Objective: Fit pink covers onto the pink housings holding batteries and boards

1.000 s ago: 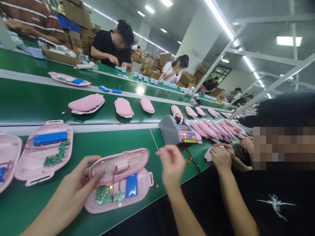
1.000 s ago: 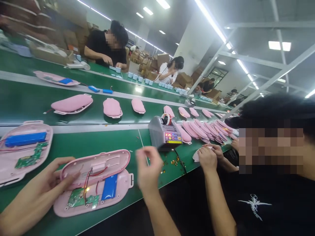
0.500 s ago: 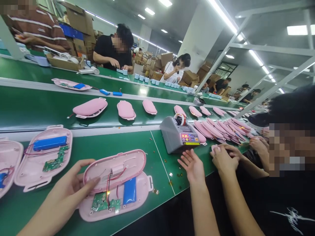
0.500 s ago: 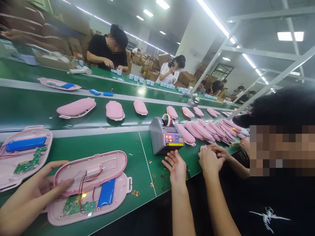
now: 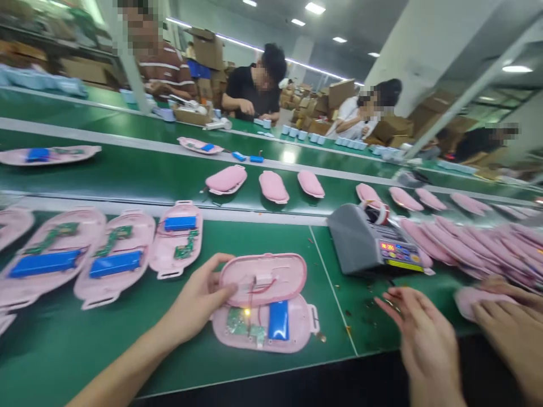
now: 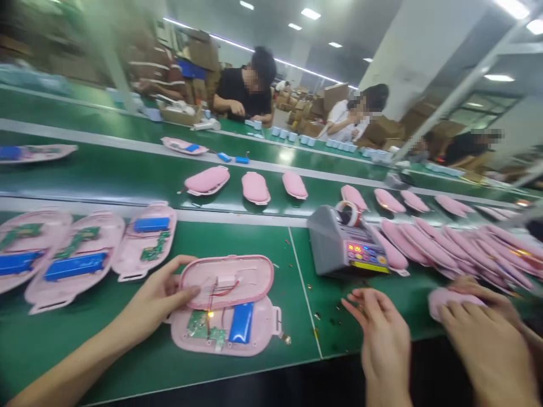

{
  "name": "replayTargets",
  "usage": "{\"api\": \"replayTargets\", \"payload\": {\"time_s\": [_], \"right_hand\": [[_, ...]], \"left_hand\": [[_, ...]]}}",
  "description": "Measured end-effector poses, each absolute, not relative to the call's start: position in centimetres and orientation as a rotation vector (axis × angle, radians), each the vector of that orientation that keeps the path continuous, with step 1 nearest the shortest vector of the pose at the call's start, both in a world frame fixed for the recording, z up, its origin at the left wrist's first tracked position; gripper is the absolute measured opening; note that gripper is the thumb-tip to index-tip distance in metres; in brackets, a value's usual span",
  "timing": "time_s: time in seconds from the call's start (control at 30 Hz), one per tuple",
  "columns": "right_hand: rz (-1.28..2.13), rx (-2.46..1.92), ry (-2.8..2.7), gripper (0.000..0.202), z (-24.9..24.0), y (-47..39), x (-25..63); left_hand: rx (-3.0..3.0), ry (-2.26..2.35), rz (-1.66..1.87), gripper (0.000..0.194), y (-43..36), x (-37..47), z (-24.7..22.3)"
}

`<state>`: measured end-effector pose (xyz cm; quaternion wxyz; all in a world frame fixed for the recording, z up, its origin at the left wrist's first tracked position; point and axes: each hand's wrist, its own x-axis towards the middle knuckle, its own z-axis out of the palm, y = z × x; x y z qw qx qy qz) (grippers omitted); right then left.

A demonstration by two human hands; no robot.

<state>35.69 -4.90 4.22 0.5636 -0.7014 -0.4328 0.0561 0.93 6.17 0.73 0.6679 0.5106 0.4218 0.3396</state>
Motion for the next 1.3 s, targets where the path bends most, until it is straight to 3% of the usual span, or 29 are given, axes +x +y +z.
{"api": "replayTargets", "payload": {"time_s": [0.1, 0.2, 0.4, 0.73, 0.87, 1.0, 1.03, 1.3], "right_hand": [[0.31, -1.442, -1.282, 0.021, 4.7, -2.6, 28.9], [0.392, -1.306, -1.983, 0.017, 6.7, 0.9, 23.1], [0.3, -1.235, -2.612, 0.019, 6.7, 6.2, 18.8], [-0.207, -1.379, -2.605, 0.007, 4.7, 7.0, 17.1], [0.045, -1.782, -2.357, 0.033, 6.2, 8.0, 17.6], [0.614, -1.662, -2.463, 0.01, 7.5, 9.2, 18.9], [0.677, -1.619, -2.482, 0.015, 7.6, 9.4, 19.1], [0.517, -1.392, -2.491, 0.013, 7.1, 9.5, 18.9]], "left_hand": [[1.079, 0.881, 0.783, 0.045, 6.3, 0.9, 1.0], [1.036, 0.859, 0.82, 0.044, 6.2, 0.9, 0.8], [0.986, 0.826, 0.906, 0.043, 6.0, 0.8, -0.5], [1.028, 0.792, 0.96, 0.037, 5.9, 0.8, -1.3], [1.031, 0.803, 0.961, 0.032, 5.5, 0.8, -1.2], [1.13, 0.87, 0.962, 0.029, 5.3, 1.0, -1.1], [1.163, 0.91, 0.971, 0.028, 5.4, 1.0, -1.1], [1.527, 0.935, 0.933, 0.031, 6.3, 0.4, 1.0]]}}
